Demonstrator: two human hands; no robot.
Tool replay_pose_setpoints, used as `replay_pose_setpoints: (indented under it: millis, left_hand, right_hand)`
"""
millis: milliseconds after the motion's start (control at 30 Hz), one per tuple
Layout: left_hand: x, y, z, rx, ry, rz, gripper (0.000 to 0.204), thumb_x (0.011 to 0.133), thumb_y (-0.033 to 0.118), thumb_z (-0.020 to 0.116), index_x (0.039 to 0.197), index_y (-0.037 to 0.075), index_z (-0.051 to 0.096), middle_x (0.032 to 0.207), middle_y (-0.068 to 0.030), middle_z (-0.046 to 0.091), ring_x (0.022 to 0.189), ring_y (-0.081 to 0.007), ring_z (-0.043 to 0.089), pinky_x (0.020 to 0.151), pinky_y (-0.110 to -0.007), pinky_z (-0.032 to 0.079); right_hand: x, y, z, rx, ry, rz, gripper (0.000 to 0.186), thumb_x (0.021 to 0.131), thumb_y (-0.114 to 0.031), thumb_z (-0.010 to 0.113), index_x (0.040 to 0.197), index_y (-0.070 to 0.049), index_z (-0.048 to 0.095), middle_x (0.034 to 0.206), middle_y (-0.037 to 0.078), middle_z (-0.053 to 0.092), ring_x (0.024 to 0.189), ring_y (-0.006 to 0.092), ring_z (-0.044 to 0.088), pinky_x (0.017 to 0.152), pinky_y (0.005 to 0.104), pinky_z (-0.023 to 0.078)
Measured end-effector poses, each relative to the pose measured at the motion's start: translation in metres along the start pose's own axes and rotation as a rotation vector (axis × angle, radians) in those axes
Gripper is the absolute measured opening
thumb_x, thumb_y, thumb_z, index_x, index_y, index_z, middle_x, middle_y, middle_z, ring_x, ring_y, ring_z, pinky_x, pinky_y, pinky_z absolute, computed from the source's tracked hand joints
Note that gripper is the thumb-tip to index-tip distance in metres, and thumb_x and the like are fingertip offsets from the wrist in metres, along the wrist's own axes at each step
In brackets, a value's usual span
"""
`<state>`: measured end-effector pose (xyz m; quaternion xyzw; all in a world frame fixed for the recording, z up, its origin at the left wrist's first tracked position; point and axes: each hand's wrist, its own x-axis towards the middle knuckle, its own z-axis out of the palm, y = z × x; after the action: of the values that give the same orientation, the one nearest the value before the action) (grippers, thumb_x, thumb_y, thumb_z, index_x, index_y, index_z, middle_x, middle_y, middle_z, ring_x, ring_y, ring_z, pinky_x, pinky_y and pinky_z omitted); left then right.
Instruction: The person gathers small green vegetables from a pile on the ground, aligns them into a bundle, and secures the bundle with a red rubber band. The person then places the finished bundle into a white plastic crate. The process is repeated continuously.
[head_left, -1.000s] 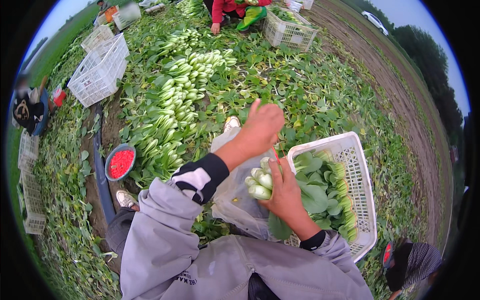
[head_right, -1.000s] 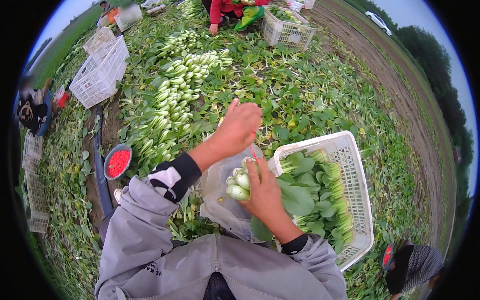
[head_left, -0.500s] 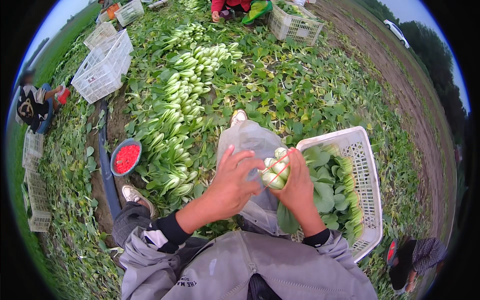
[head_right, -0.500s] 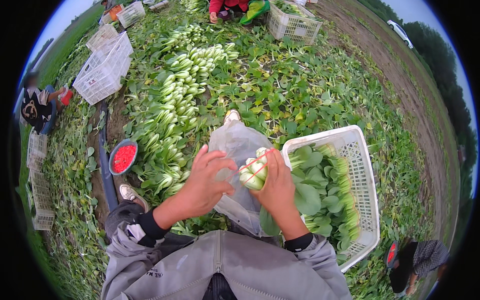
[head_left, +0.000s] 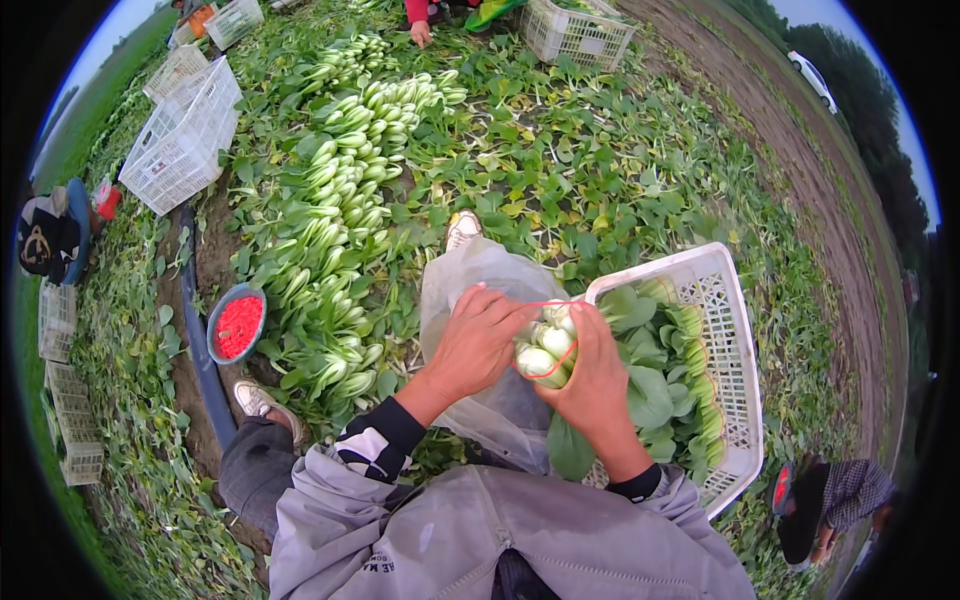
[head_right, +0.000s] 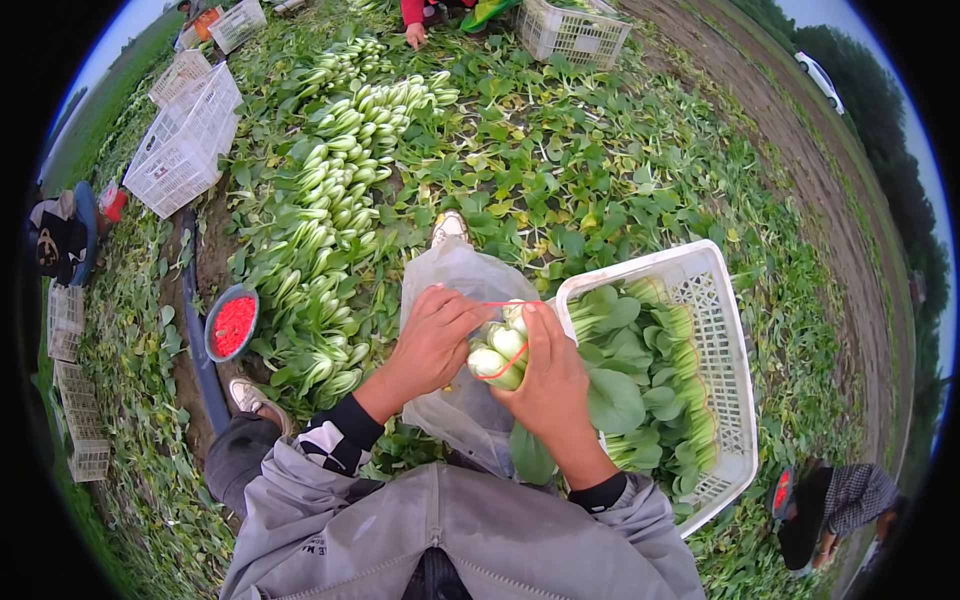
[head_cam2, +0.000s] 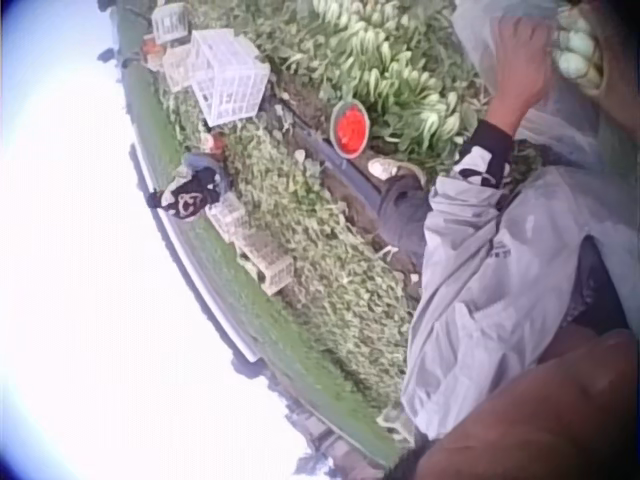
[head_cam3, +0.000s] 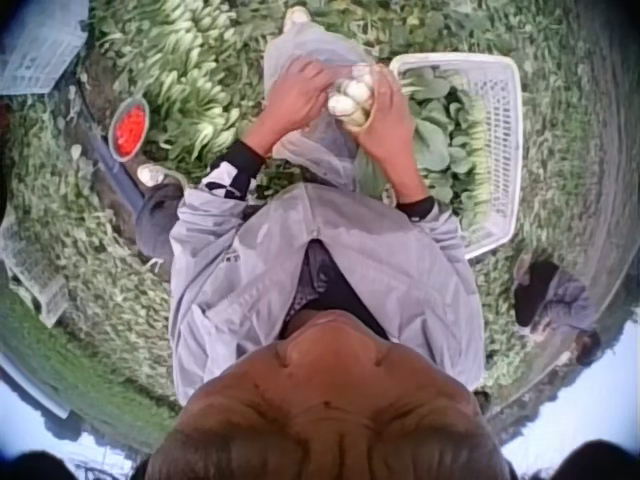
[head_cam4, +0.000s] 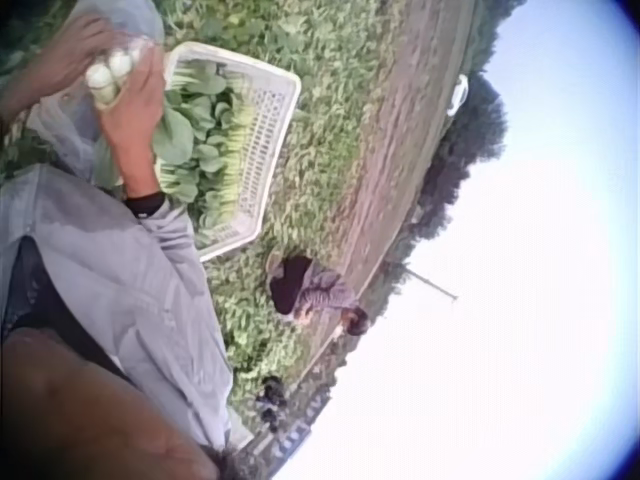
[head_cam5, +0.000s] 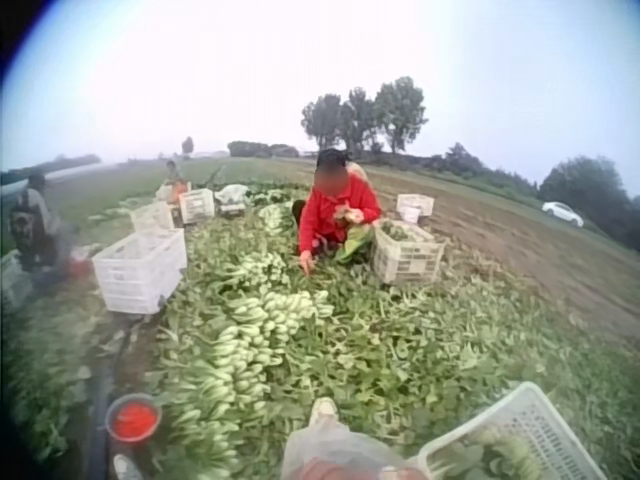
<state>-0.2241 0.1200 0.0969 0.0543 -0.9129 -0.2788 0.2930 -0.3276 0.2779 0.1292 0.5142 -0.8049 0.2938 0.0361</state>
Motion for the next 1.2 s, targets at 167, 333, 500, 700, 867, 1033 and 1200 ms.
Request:
replay_pose_setpoints:
  millis: [167,333,500,700,867,1033,1200]
  left_hand:
    - [0.024,-0.004,0.003,-0.182,-0.213,-0.124,0.056,0.072,-0.002,0.048,0.127,0.009,0.051,0.111,-0.0118,0.056,0.105,-0.0337,0.051,0.090,-0.043,0.042]
    - [0.043,-0.020,0.010,-0.267,-0.488,-0.220,0.062,0.070,-0.002,0.048,0.130,0.014,0.048,0.113,-0.0140,0.056,0.100,-0.0363,0.055,0.083,-0.043,0.046]
    - [0.061,-0.034,0.021,-0.429,-0.593,-0.152,0.065,0.065,-0.001,0.054,0.129,0.012,0.048,0.114,-0.0156,0.059,0.098,-0.0353,0.059,0.084,-0.041,0.047]
    - [0.065,-0.042,0.020,-0.662,-0.849,-0.458,0.064,0.068,-0.004,0.054,0.130,0.008,0.045,0.114,-0.0130,0.059,0.091,-0.0213,0.063,0.077,-0.033,0.049]
    - [0.023,-0.050,0.016,-1.266,-0.632,-0.618,0.067,0.073,-0.010,0.051,0.136,0.008,0.038,0.127,-0.0082,0.051,0.103,-0.0148,0.057,0.088,-0.029,0.045]
    - [-0.006,-0.022,0.023,-1.450,-0.298,-0.658,0.065,0.079,-0.012,0.049,0.139,0.007,0.035,0.134,-0.0095,0.049,0.116,-0.0155,0.051,0.098,-0.030,0.041]
    - [-0.022,0.008,0.042,-1.554,0.056,-0.784,0.060,0.082,-0.012,0.048,0.138,0.005,0.038,0.133,-0.0099,0.051,0.117,-0.0173,0.053,0.096,-0.032,0.044]
  right_hand:
    - [0.003,0.008,0.000,-0.028,-0.007,-0.066,0.093,0.057,-0.021,0.084,0.135,-0.003,0.035,0.135,0.017,0.043,0.114,0.0353,0.050,0.092,0.0409,0.044]
    - [0.006,0.012,0.001,0.023,-0.014,-0.072,0.094,0.058,-0.021,0.084,0.136,-0.003,0.033,0.135,0.018,0.042,0.115,0.0365,0.049,0.093,0.0420,0.044]
    - [0.003,0.019,0.004,0.048,0.012,-0.075,0.095,0.058,-0.021,0.084,0.136,-0.003,0.033,0.134,0.020,0.042,0.118,0.0368,0.047,0.095,0.0426,0.043]
    - [-0.004,0.022,0.008,0.088,0.055,-0.056,0.094,0.057,-0.018,0.084,0.135,-0.004,0.033,0.134,0.020,0.042,0.121,0.0373,0.045,0.098,0.0430,0.042]
    - [-0.007,0.023,0.007,0.155,0.077,-0.015,0.094,0.057,-0.016,0.083,0.136,-0.005,0.032,0.134,0.019,0.042,0.124,0.0376,0.043,0.100,0.0438,0.040]
    - [-0.011,0.030,0.006,0.218,0.082,0.025,0.096,0.056,-0.016,0.083,0.136,-0.004,0.032,0.136,0.019,0.040,0.125,0.0366,0.042,0.102,0.0429,0.038]
    - [-0.013,0.036,0.006,0.320,0.049,0.042,0.099,0.055,-0.018,0.085,0.137,-0.004,0.030,0.138,0.019,0.037,0.127,0.0342,0.040,0.104,0.0421,0.036]
